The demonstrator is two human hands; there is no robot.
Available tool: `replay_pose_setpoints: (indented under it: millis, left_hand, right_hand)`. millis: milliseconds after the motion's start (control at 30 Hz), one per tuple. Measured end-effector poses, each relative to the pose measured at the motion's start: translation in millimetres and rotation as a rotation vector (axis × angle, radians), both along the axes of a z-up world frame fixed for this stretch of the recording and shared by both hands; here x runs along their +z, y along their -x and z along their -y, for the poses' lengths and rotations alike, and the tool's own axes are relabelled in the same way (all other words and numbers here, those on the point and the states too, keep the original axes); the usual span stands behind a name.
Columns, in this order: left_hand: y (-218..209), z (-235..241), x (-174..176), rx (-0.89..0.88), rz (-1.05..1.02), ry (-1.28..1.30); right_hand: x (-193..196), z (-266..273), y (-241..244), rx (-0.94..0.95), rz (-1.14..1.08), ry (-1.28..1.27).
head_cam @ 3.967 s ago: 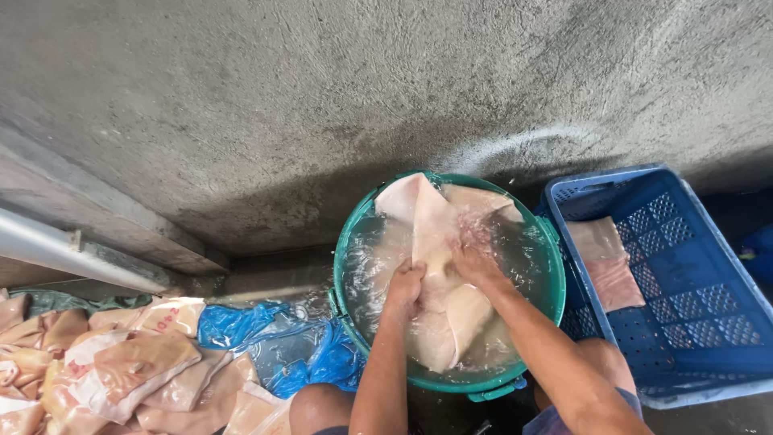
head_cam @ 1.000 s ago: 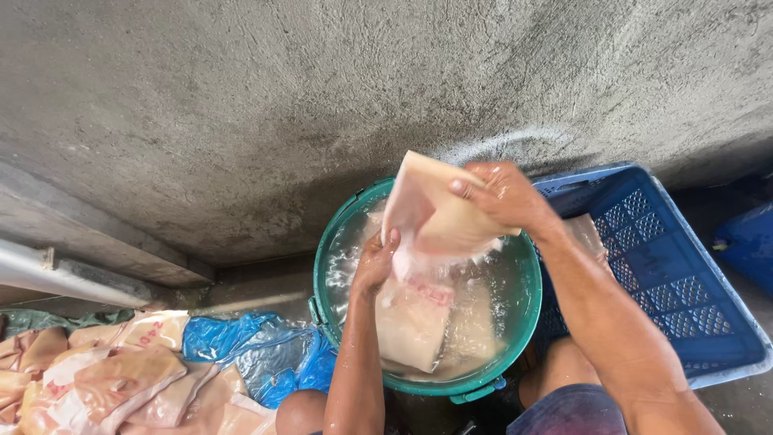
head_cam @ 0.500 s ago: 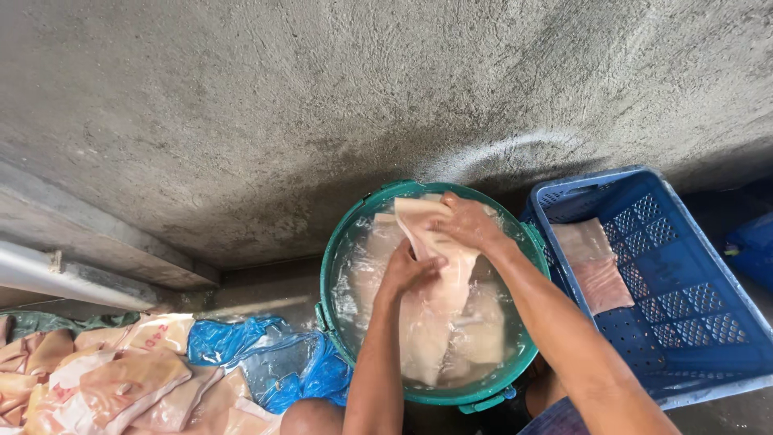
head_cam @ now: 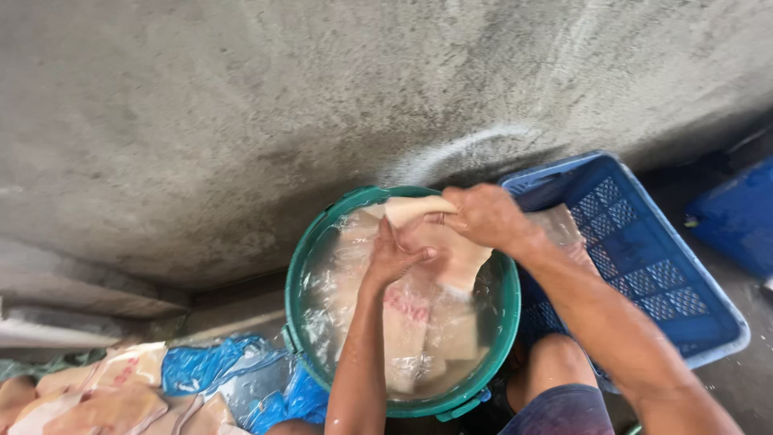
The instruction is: The person washes flat, light-colored material pieces by hand in a green bucket of water, then places them into a blue basket. The person repeats this process for multiple pieces, rinsing and transferring each one.
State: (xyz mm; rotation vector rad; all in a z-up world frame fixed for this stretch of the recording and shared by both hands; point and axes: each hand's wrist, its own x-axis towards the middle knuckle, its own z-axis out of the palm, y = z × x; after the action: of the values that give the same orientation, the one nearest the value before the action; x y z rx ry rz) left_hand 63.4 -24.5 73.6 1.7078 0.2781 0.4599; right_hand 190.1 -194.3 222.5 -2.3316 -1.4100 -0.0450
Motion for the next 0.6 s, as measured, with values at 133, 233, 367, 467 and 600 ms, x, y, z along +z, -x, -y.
replay_pose_setpoints:
  millis: [133, 233, 367, 467, 600]
  left_hand:
    - [-22, 22, 52, 0.054, -0.082, -0.132]
    - [-47, 56, 74, -0.083, 0.128, 0.003]
    - [-89, 102, 80, -0.321, 0.258, 0.316]
    - [-104, 114, 76, -0.306, 0.099, 0.273]
    - [-86, 102, 76, -0.263, -0.005, 0.335]
  right_hand:
    - [83, 44, 0, -0.008, 0.206, -0.146]
    - [110, 72, -6, -0.121, 0.289, -0.153]
    - [116, 103, -22, -0.115, 0.392, -0.194]
    - [111, 115, -25, -0.101, 0.407, -0.207]
    - [108, 118, -19, -0.042, 0.411, -0.310]
